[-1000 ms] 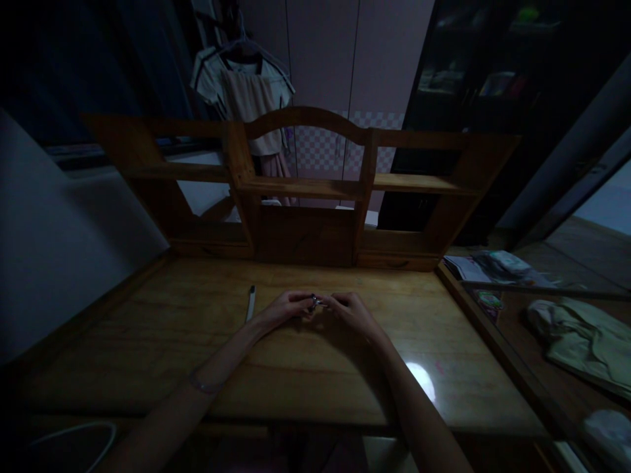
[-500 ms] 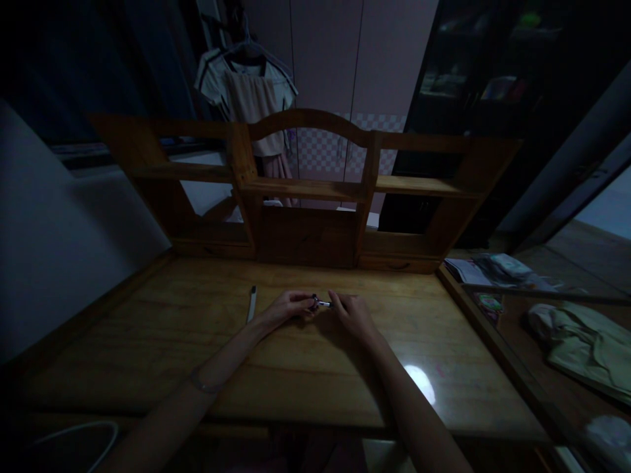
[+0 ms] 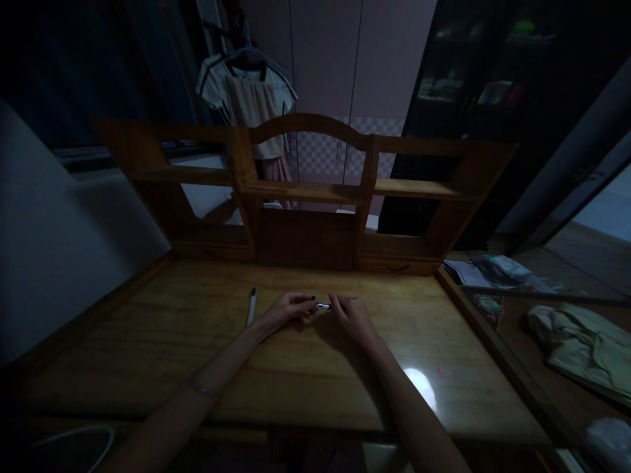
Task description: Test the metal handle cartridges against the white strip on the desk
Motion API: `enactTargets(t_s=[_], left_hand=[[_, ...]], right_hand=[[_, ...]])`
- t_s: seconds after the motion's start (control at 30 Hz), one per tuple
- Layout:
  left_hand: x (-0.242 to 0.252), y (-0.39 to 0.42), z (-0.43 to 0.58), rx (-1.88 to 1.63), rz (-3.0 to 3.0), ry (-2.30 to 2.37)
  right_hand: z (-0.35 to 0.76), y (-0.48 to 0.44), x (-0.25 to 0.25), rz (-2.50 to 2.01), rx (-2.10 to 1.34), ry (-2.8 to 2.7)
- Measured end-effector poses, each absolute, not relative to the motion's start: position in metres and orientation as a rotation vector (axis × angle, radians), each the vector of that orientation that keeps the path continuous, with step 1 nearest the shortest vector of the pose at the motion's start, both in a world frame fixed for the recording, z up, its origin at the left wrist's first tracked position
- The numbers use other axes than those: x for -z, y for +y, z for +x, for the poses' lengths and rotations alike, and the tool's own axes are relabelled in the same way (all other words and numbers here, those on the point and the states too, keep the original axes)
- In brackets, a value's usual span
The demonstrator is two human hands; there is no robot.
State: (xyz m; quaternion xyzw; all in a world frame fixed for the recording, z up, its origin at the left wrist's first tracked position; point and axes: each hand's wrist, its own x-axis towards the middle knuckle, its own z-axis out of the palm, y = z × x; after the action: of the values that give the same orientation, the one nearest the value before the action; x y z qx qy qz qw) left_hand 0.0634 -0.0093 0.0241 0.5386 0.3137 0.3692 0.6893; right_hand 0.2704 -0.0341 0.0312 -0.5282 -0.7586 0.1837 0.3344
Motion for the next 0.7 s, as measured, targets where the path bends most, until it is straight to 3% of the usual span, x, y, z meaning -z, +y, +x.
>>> enactTargets(t_s=[0.7], left_hand=[[-0.0273, -0.0119, 0.0651, -0.815, 1.221, 0.671]], right_hand=[[0.2714, -0.0335, -0.0293, -1.389, -0.455, -1.980]])
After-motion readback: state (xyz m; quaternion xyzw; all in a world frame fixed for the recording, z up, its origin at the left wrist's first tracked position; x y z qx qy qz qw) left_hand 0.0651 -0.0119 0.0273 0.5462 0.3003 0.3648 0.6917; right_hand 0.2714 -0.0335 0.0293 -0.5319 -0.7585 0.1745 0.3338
